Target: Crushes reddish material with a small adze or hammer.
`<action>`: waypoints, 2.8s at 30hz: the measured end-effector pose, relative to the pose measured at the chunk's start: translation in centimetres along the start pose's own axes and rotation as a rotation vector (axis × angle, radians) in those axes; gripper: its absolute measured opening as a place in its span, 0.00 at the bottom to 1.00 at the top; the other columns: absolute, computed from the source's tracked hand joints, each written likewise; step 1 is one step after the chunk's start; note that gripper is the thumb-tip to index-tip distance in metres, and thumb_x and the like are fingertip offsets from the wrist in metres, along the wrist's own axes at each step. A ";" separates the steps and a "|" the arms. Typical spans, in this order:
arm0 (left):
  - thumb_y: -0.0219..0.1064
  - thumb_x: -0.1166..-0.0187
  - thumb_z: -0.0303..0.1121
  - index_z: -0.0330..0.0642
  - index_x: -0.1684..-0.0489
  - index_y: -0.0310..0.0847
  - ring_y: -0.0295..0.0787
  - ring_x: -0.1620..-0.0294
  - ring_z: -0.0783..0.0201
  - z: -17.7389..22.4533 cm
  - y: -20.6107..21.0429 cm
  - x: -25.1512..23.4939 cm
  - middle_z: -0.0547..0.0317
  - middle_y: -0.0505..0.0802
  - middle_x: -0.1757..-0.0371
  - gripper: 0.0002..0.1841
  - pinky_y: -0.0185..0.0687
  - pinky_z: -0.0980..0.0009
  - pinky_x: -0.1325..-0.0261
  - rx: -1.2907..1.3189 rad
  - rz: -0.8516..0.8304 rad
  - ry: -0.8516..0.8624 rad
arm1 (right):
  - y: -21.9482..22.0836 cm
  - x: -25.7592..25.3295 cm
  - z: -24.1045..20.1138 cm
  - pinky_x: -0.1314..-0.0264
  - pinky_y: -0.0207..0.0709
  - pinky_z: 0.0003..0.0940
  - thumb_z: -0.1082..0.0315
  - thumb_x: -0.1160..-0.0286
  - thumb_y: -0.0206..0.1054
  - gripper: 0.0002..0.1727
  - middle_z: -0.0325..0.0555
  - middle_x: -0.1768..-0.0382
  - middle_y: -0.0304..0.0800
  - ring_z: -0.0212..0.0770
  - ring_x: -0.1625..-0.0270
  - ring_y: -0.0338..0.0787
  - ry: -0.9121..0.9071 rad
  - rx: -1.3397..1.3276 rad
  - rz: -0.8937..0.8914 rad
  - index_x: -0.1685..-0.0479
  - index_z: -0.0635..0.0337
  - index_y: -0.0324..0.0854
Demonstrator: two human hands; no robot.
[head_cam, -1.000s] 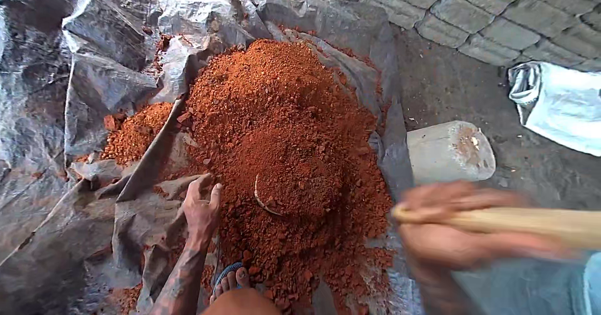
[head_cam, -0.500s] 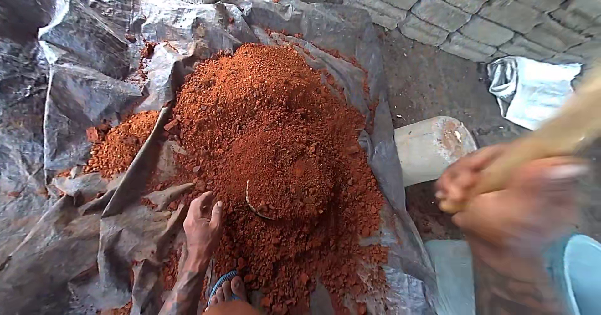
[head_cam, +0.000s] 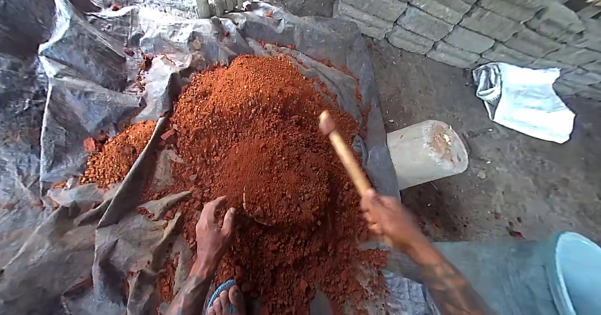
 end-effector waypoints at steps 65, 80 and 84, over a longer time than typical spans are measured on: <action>0.68 0.28 0.56 0.43 0.49 0.82 0.75 0.88 0.73 -1.9 -1.1 7.1 0.71 0.82 0.83 0.25 0.76 0.71 0.83 0.118 -0.334 -0.422 | 6.2 -13.0 -5.5 0.34 0.85 0.50 0.65 0.24 0.71 0.18 0.60 0.41 0.89 0.55 0.38 0.90 -0.965 0.410 0.330 0.37 0.61 0.89; 0.36 0.12 0.68 0.32 0.52 0.78 0.80 0.87 0.63 14.9 -2.6 -2.3 0.57 0.82 0.84 0.42 0.80 0.61 0.85 -0.139 -0.091 0.424 | -4.1 -0.8 4.2 0.34 0.85 0.49 0.57 0.11 0.53 0.22 0.60 0.37 0.89 0.57 0.36 0.91 -1.069 0.724 0.226 0.39 0.60 0.88; 0.41 0.09 0.62 0.41 0.36 0.75 0.93 0.47 0.37 6.2 5.3 1.3 0.40 0.93 0.54 0.33 0.85 0.39 0.48 -0.780 -0.926 -0.185 | -4.2 1.4 8.6 0.36 0.87 0.47 0.56 0.13 0.53 0.23 0.58 0.39 0.90 0.55 0.38 0.92 -0.967 0.712 0.225 0.40 0.60 0.89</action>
Point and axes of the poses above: each hand's wrist, its own x-axis away from the middle knuckle, its own y-axis out of the palm, z = x × y, the point moved 7 cm from there along -x, towards the middle knuckle
